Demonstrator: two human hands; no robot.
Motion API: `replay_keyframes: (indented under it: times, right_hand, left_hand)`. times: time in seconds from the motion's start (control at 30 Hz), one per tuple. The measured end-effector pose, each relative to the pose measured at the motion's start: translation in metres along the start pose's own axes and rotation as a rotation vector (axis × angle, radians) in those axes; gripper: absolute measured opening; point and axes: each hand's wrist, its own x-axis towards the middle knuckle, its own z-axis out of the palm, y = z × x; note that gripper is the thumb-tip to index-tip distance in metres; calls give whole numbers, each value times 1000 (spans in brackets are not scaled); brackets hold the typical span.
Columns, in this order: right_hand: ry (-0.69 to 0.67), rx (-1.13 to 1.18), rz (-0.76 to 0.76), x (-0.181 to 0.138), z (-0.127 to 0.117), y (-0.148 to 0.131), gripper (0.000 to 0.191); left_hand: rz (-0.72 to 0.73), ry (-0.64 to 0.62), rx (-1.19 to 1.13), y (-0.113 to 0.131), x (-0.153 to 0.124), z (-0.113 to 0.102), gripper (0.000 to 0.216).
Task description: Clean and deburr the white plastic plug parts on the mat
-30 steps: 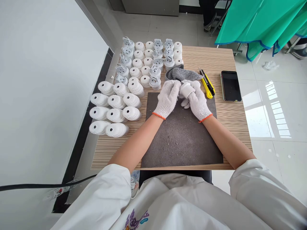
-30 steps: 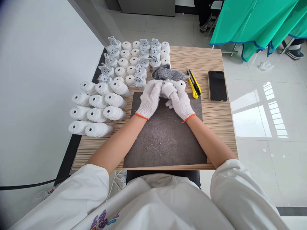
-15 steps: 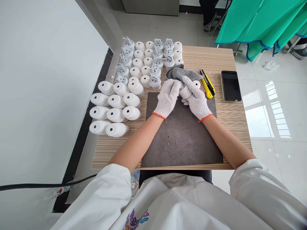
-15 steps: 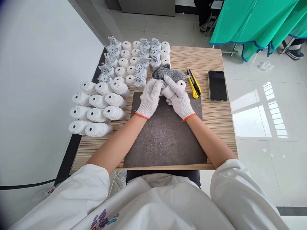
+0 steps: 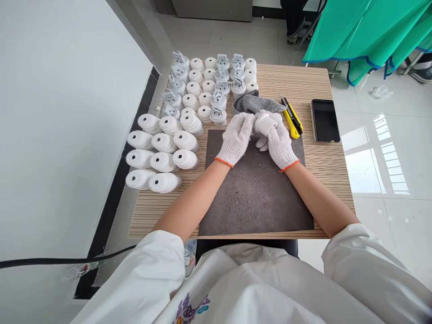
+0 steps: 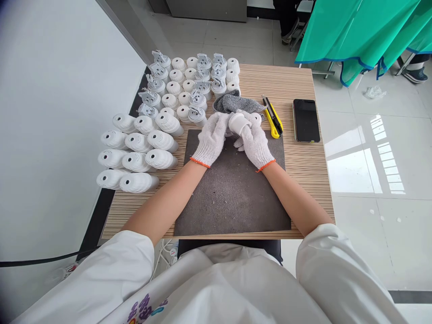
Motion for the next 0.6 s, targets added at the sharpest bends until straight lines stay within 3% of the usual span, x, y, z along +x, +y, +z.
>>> replay_keyframes:
  times: [0.1, 0.3, 0.6]
  right_hand:
    - [18, 58, -19, 1, 0, 1, 79]
    - [-57, 21, -19, 0, 0, -2, 68]
    - [-107, -5, -47, -1, -1, -2, 69]
  left_hand:
    - [-21, -18, 0, 2, -1, 0, 39]
    - [-2, -6, -19, -6, 1, 2, 44]
    - [-3, -23, -38, -11, 3, -2, 46]
